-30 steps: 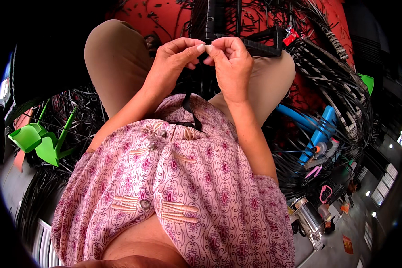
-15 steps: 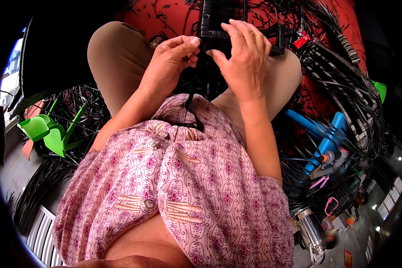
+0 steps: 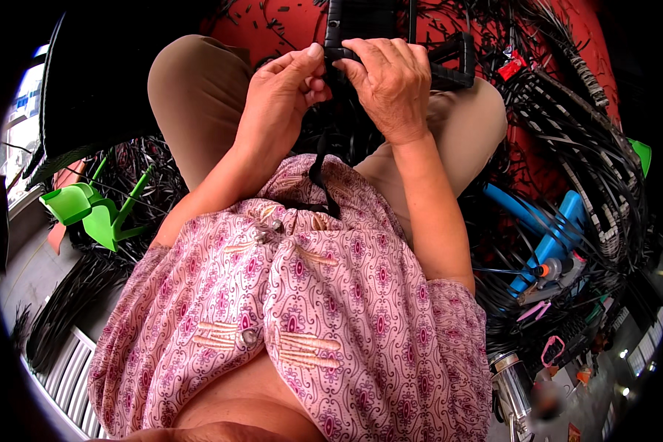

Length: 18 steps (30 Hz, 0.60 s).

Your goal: The person sits cross-legged and assembles a black plastic basket frame. They use a staple gun to secure black plastic strips to the frame and use pliers to trim excess material. The person repeatedly staples and trims the strips to form the basket structure.

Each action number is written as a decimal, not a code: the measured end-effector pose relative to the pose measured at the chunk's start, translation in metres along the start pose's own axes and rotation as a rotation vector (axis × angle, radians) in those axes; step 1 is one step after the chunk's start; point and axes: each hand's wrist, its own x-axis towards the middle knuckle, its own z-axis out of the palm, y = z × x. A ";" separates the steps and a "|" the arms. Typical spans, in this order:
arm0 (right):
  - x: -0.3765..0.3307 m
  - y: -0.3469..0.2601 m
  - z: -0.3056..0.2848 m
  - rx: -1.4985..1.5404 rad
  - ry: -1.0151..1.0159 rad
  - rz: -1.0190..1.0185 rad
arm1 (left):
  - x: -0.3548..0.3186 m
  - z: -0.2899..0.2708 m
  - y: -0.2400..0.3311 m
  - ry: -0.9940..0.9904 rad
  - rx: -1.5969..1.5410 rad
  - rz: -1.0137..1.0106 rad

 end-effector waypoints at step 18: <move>-0.001 -0.006 0.017 -0.051 0.100 -0.024 | 0.005 -0.003 0.008 0.052 0.227 0.110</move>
